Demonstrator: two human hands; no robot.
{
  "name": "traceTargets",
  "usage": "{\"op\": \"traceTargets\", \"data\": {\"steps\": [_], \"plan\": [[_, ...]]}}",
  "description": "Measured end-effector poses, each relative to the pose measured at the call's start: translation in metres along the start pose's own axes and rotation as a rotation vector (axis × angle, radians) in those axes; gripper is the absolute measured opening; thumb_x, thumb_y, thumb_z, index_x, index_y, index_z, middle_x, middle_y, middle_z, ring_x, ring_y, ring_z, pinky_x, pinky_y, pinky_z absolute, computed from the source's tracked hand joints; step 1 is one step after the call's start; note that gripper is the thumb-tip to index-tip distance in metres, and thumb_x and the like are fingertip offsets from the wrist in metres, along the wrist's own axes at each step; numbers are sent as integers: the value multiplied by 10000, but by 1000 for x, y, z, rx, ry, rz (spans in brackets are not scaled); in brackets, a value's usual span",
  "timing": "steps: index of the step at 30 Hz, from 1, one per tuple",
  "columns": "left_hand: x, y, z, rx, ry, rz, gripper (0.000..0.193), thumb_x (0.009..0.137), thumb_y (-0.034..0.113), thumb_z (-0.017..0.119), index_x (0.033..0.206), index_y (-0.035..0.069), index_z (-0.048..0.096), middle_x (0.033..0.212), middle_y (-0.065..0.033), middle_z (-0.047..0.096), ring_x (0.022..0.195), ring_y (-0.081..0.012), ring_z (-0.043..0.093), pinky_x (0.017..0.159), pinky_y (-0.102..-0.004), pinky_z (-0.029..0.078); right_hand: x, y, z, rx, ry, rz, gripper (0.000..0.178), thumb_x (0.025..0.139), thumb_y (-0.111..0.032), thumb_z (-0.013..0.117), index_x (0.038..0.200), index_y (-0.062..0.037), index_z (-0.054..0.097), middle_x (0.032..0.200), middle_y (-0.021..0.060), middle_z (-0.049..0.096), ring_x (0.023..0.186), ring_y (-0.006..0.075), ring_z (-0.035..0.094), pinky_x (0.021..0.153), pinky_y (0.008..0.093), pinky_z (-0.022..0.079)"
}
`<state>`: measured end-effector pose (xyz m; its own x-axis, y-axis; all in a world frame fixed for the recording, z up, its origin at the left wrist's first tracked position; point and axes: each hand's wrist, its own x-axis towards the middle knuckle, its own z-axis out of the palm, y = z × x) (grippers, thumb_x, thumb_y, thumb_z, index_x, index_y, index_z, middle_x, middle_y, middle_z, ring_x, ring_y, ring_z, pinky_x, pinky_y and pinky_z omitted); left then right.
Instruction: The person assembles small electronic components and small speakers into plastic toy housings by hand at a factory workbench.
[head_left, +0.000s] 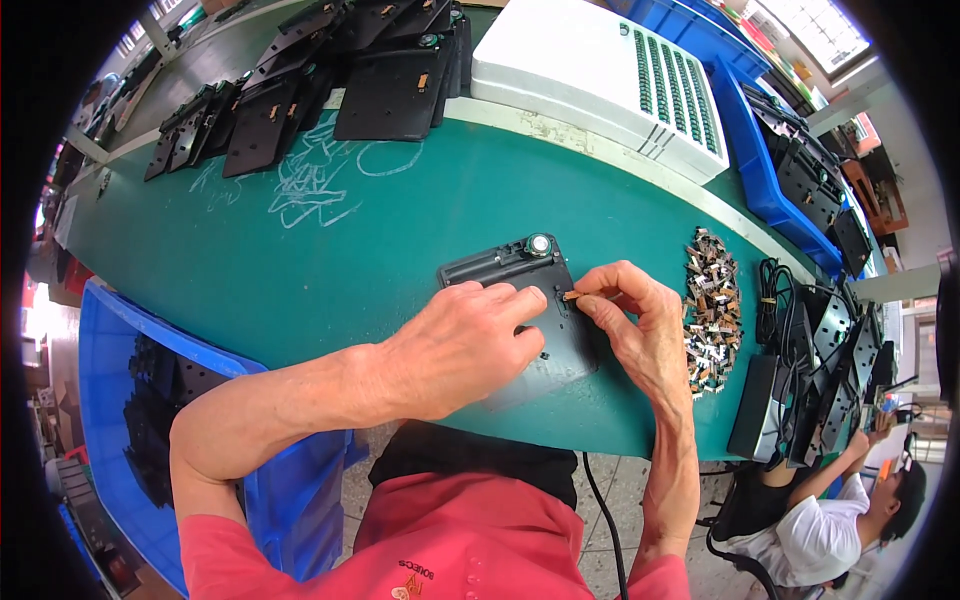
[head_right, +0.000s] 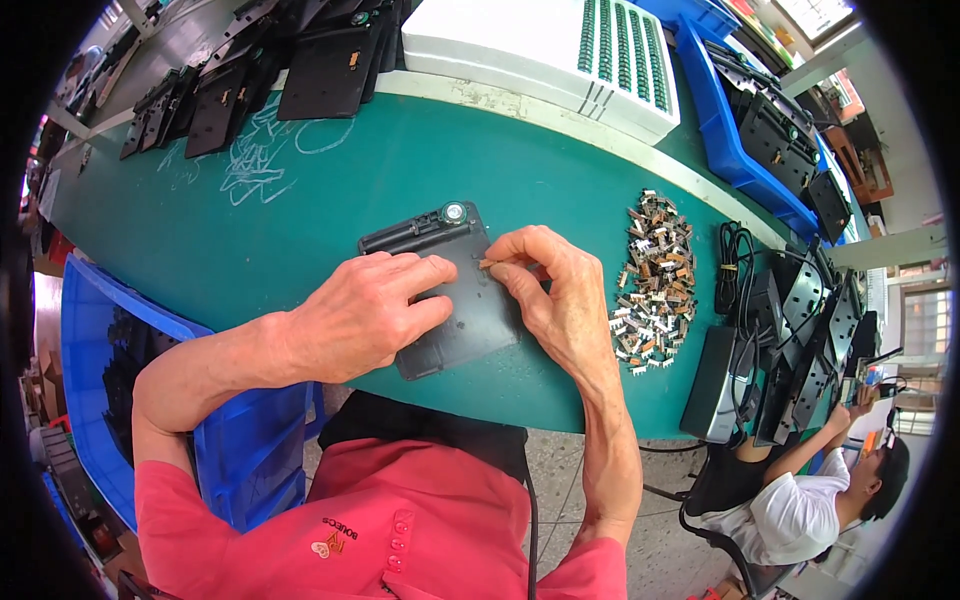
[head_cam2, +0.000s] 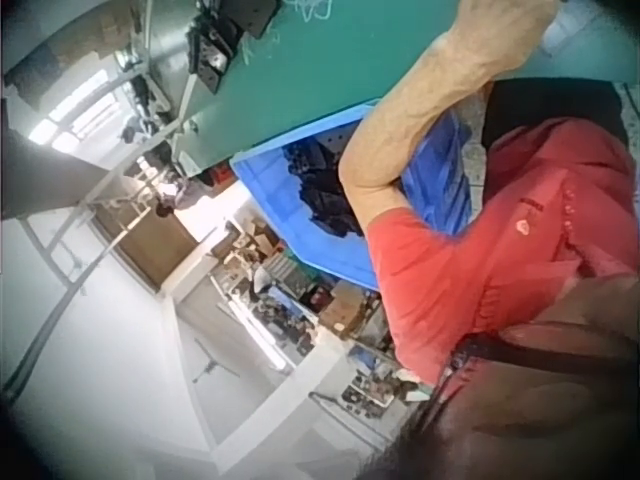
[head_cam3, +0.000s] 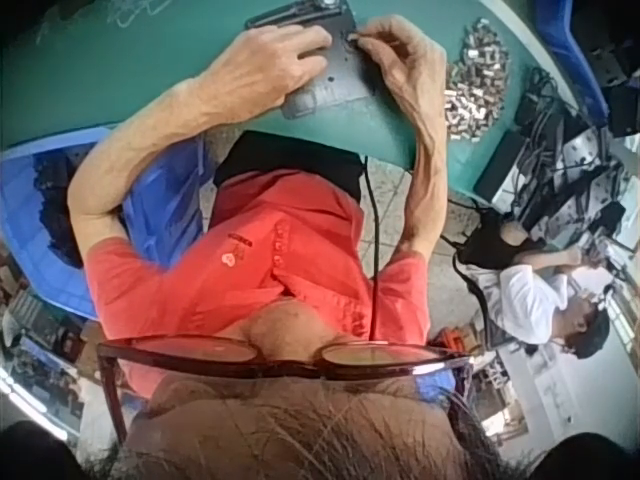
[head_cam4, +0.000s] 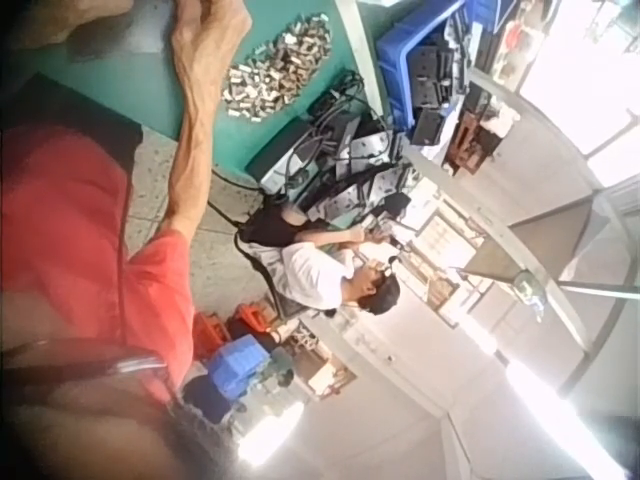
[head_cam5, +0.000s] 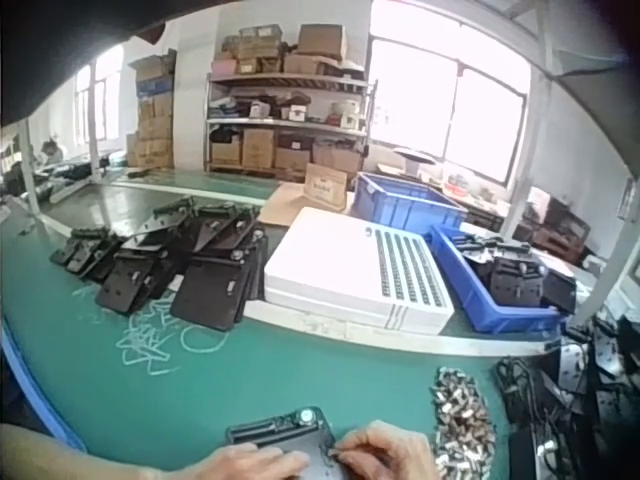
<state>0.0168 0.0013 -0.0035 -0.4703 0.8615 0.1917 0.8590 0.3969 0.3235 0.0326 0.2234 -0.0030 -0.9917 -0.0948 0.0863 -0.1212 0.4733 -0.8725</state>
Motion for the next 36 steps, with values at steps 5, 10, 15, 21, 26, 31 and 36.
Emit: {"op": "traceTargets", "data": {"steps": [5,10,15,21,26,31,36], "plan": [[-1,0,0,7,-4,3,202,691,30,631,889,8,596,1128,-144,567,925,-280,628,769,-387,513,1,-2,-1,-60,-45,-28,98,839,25,660,929,-6,684,882,95,682,755,197,646,684,313,510],[0,0,-1,-6,-2,4,210,680,24,634,885,9,593,1128,-145,565,926,-284,626,771,-388,512,3,1,-1,-139,-45,-165,117,847,40,637,922,-28,695,843,92,656,769,229,648,679,319,509],[0,0,-1,-12,3,2,216,672,15,635,883,11,587,1130,-145,563,933,-289,624,773,-390,512,2,8,3,-189,-14,-228,152,835,54,625,921,-42,706,820,95,640,753,246,641,676,336,509],[-1,0,-1,-16,2,0,209,678,16,634,882,10,584,1128,-144,563,937,-291,622,767,-392,510,0,6,-1,-267,-52,-196,215,807,67,619,967,-45,710,835,104,640,753,277,647,677,355,512],[1,1,-2,-18,-13,-5,201,685,22,632,879,10,582,1125,-145,563,934,-288,618,761,-391,508,-3,-5,-11,-197,-110,-81,231,806,50,627,1011,-25,700,853,116,639,754,294,647,684,374,512],[1,0,-1,-20,5,2,197,685,21,630,876,11,580,1121,-146,565,923,-287,617,757,-390,508,-3,0,-7,-232,-108,-157,225,811,24,666,1033,-11,688,847,127,635,762,271,659,692,369,520],[1,0,0,-23,13,-1,191,688,22,627,874,10,582,1118,-145,566,916,-286,619,756,-389,508,-3,0,-7,-168,-98,-107,219,796,43,678,1009,-6,684,836,122,634,742,251,658,681,342,520]]}}
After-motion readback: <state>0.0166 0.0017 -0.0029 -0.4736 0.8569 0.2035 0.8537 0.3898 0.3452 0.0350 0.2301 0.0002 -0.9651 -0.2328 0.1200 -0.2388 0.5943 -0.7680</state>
